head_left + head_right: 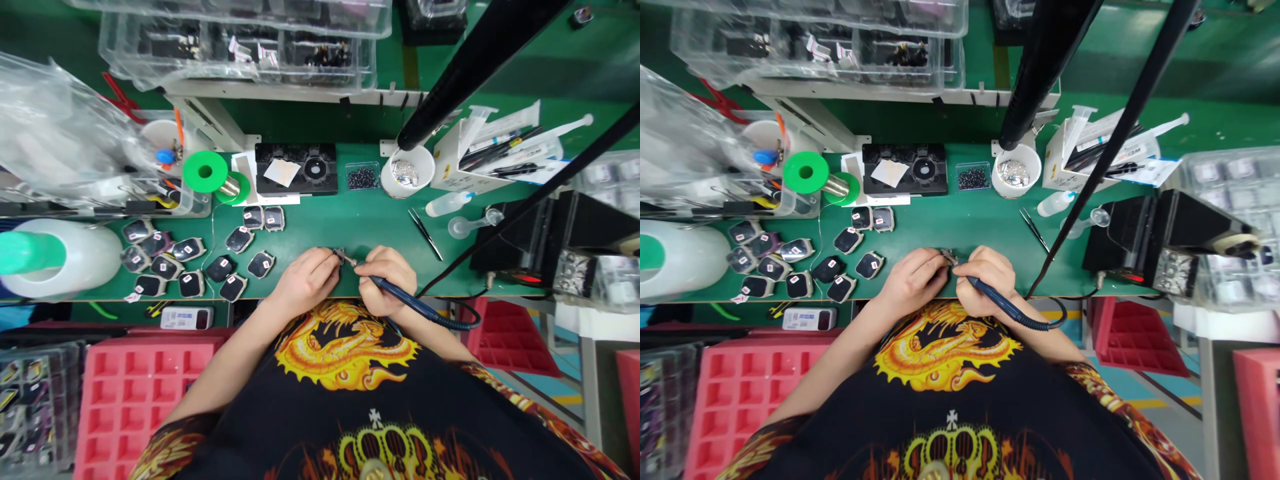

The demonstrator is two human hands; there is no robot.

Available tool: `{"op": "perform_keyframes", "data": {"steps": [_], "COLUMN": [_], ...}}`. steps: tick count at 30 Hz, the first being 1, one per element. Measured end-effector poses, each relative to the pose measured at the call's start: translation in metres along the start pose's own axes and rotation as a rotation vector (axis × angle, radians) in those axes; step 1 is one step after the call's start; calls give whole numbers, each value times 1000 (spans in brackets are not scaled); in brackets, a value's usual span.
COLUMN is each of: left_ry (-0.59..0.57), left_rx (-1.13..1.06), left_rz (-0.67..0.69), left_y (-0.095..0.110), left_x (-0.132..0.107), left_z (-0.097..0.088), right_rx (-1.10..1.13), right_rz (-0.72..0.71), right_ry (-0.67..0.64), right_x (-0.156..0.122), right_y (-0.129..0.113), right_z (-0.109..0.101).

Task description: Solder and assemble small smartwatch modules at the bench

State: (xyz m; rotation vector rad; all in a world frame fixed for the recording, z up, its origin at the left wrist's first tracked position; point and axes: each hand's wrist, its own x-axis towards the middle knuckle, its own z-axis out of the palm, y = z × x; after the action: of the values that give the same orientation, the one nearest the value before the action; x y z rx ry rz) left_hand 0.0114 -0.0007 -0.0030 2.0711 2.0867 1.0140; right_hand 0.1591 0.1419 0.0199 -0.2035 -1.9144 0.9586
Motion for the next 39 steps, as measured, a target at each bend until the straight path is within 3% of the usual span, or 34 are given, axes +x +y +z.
{"op": "perform_keyframes", "data": {"steps": [9,17,25,32,39], "left_ry": [-7,6,240,40,58], "left_rx": [7,7,6,121,128], "left_rz": [13,-10,-200,-49,-109], "left_y": [-1,-2,-1,5,5], "left_x": [0,-3,-2,-1,-1], "left_z": [0,1,0,5,8], "right_rx": [29,-41,-109,-150,-162], "right_rz": [11,79,175,179,229], "right_ry": [-13,157,165,155,134], "right_x": [1,2,2,2,3], "right_y": [-1,2,2,0,-2], "right_z": [-1,0,-1,-3,-4]}}
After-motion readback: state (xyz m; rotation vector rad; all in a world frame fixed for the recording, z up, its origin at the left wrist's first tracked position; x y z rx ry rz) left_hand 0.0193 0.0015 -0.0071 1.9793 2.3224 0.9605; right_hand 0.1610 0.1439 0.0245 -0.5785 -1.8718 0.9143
